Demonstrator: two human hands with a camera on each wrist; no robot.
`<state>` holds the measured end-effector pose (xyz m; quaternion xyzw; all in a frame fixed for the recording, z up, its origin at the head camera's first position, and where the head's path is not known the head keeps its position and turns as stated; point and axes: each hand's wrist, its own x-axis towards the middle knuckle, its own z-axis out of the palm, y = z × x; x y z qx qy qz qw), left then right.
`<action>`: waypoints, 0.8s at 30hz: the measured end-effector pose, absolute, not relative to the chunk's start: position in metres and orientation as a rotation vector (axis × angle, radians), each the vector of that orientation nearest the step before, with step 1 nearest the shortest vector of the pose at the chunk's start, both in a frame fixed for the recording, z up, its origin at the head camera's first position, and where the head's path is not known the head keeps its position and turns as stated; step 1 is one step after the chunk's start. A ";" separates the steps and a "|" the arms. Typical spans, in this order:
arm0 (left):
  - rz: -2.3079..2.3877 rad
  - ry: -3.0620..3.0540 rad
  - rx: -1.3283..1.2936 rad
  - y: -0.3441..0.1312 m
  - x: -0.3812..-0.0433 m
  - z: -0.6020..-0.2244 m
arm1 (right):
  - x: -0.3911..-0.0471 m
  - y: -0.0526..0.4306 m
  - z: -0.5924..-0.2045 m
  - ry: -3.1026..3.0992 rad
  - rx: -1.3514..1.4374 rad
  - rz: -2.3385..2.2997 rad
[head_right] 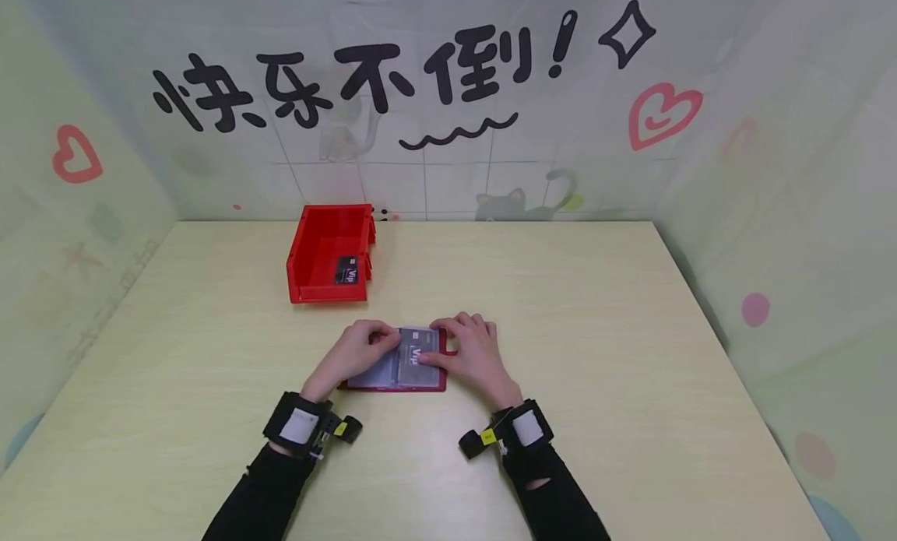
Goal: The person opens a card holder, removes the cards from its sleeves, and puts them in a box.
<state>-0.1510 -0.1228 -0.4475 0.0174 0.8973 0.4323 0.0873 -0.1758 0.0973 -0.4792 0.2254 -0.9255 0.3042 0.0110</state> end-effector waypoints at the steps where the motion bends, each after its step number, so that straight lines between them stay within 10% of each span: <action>1: 1.280 2.672 0.053 -0.122 -0.151 -0.447 | -0.176 0.097 -0.479 -2.888 0.705 0.948; 24: 1.246 2.727 -0.070 -0.120 -0.146 -0.444 | -0.177 0.099 -0.477 -2.934 0.757 0.959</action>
